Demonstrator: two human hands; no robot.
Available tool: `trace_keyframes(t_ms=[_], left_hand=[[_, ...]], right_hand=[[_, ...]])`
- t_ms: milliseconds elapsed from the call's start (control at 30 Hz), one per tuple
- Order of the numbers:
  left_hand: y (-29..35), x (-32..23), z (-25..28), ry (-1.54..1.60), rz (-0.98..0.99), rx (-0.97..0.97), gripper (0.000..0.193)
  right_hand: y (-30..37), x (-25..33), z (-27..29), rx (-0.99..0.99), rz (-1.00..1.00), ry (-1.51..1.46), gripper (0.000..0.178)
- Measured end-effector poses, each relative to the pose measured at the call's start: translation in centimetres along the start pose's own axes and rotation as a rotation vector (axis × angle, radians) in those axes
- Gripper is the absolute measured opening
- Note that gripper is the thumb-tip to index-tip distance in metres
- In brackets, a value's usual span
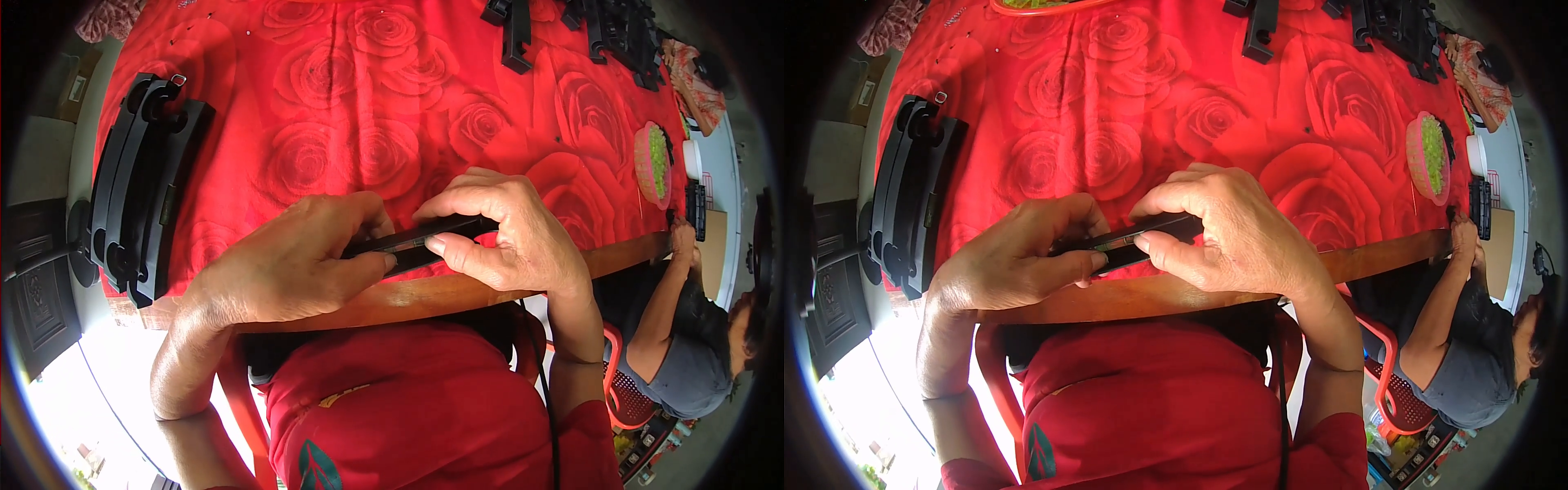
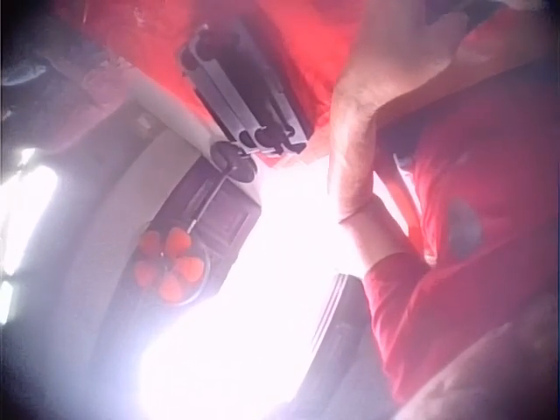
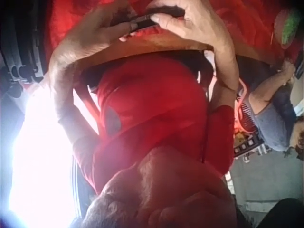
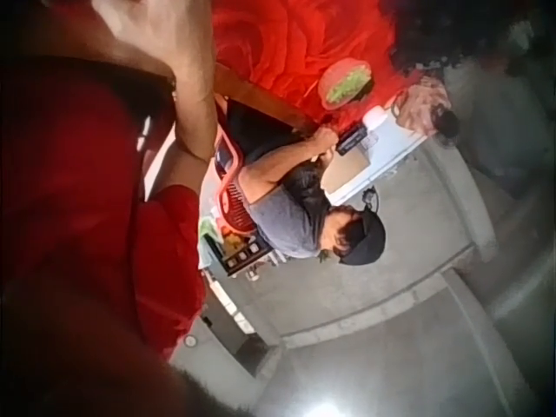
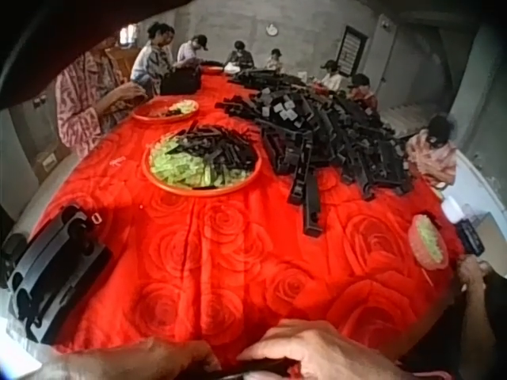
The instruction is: The person wipes the interior of black plastic housings by hand, inserts a spirit level vial into the housing slot, and fits a plastic component into the casing.
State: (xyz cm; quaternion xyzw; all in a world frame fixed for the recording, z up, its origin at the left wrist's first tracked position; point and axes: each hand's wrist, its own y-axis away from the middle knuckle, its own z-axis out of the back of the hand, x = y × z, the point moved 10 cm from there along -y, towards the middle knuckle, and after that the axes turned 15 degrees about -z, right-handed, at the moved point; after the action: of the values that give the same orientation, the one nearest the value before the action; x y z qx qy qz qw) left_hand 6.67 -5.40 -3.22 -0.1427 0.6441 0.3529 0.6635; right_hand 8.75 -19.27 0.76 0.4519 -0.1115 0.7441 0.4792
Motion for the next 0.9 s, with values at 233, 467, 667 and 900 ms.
trace_keyframes(t_ms=[233,467,667,900], left_hand=[[0.2,-0.5,-0.2,-0.061,0.079,0.033,0.016],[0.8,-0.6,-0.2,-0.034,0.014,-0.069,0.018],[0.9,-2.9,1.1,-0.417,-0.175,-0.265,0.02],[1.0,-2.6,1.1,-0.353,-0.239,-0.297,0.023]], right_hand=[[-0.7,0.3,-0.1,-0.036,0.002,0.121,0.025],[-0.6,0.0,-0.4,-0.04,-0.003,0.097,0.024],[-0.3,-0.6,-0.4,-0.067,-0.054,0.132,0.028],[0.3,-0.6,-0.3,-0.127,-0.053,0.132,0.026]])
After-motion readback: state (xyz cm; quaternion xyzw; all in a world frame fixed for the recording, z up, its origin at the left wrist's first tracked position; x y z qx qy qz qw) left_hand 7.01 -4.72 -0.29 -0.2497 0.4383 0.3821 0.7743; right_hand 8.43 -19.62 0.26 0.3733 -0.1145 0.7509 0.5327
